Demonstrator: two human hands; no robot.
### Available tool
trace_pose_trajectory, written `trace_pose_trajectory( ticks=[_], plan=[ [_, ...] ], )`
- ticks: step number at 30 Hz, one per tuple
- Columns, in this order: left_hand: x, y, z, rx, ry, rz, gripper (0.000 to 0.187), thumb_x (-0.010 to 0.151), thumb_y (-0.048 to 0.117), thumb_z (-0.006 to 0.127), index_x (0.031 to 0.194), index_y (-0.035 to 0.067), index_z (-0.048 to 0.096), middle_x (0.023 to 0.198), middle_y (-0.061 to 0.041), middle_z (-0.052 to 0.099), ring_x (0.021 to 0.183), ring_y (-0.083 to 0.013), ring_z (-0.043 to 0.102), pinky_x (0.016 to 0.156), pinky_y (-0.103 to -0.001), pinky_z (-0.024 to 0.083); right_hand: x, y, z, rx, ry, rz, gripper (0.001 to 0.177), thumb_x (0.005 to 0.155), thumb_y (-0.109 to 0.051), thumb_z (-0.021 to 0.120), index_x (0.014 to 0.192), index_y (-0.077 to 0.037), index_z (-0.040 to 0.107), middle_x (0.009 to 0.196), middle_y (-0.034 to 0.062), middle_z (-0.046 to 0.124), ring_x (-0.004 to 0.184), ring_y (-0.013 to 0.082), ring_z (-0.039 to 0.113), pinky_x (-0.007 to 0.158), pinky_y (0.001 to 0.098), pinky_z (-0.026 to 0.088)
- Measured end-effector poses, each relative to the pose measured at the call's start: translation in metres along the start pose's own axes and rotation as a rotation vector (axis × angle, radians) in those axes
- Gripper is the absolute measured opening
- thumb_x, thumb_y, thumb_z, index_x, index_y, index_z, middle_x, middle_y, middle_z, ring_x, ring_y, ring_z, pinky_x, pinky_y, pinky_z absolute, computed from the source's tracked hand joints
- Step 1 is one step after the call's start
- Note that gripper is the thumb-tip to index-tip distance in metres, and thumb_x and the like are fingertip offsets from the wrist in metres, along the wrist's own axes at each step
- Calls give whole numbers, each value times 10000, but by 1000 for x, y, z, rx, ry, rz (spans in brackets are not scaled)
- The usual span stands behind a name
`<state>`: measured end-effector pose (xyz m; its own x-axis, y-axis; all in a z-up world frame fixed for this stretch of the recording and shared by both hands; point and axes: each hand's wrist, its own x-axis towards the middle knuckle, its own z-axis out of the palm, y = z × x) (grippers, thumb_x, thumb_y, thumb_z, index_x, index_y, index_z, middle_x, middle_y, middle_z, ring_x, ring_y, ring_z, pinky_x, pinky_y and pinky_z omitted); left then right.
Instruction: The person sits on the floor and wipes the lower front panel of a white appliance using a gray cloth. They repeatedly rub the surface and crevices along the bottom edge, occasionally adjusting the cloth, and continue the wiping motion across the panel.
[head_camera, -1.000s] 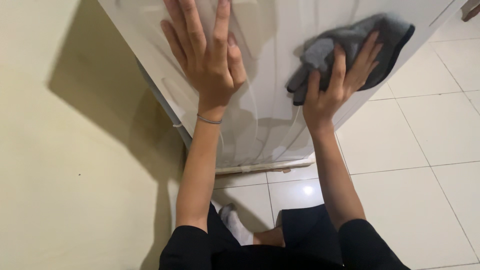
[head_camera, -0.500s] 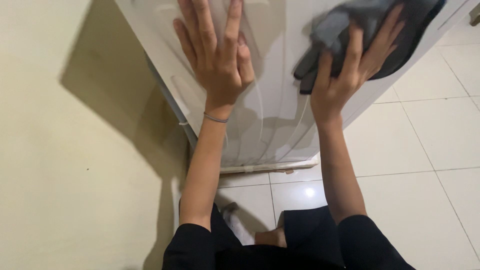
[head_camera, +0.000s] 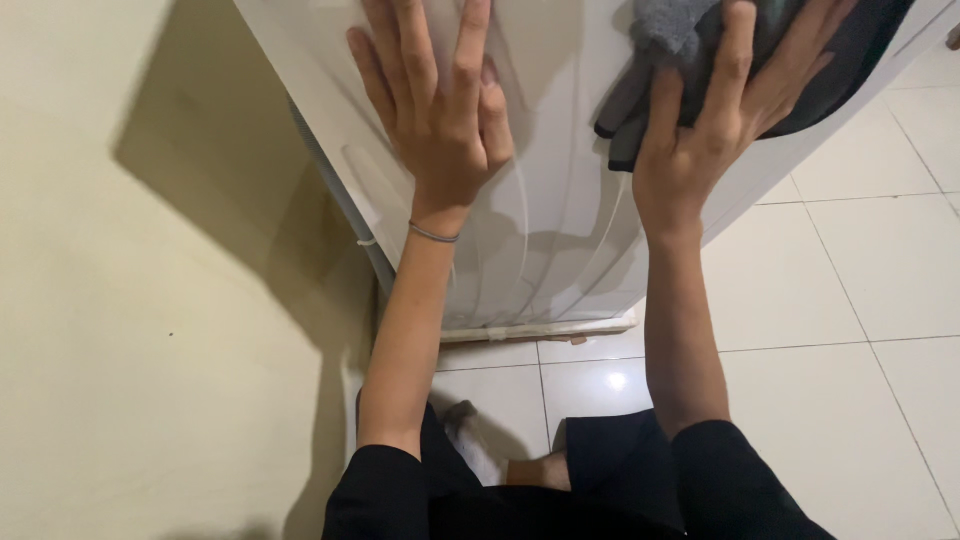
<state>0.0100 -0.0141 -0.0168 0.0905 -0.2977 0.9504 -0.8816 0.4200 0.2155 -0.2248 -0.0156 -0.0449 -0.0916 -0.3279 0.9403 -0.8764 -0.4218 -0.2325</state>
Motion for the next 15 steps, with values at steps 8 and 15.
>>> trace_pose_trajectory(
  ticks=[8, 15],
  plan=[
    [3, 2, -2, 39, 3, 1, 471, 1040, 276, 379, 1444, 177, 602, 1576, -244, 342, 1517, -464, 297, 1308, -565, 139, -34, -9, -15, 19, -105, 46, 573, 1080, -114, 675, 1580, -295, 463, 1741, 96, 43, 1604, 390, 4, 1271, 612, 17],
    [2, 5, -5, 28, 52, 16, 469, 1085, 253, 362, 1513, 210, 549, 1649, -211, 291, 1587, -419, 270, 1305, -488, 110, 26, -43, -18, 17, -111, 62, 503, 1119, -130, 735, 1576, -196, 533, 1727, 157, 116, 1609, 412, 30, 1281, 589, 6]
  ],
)
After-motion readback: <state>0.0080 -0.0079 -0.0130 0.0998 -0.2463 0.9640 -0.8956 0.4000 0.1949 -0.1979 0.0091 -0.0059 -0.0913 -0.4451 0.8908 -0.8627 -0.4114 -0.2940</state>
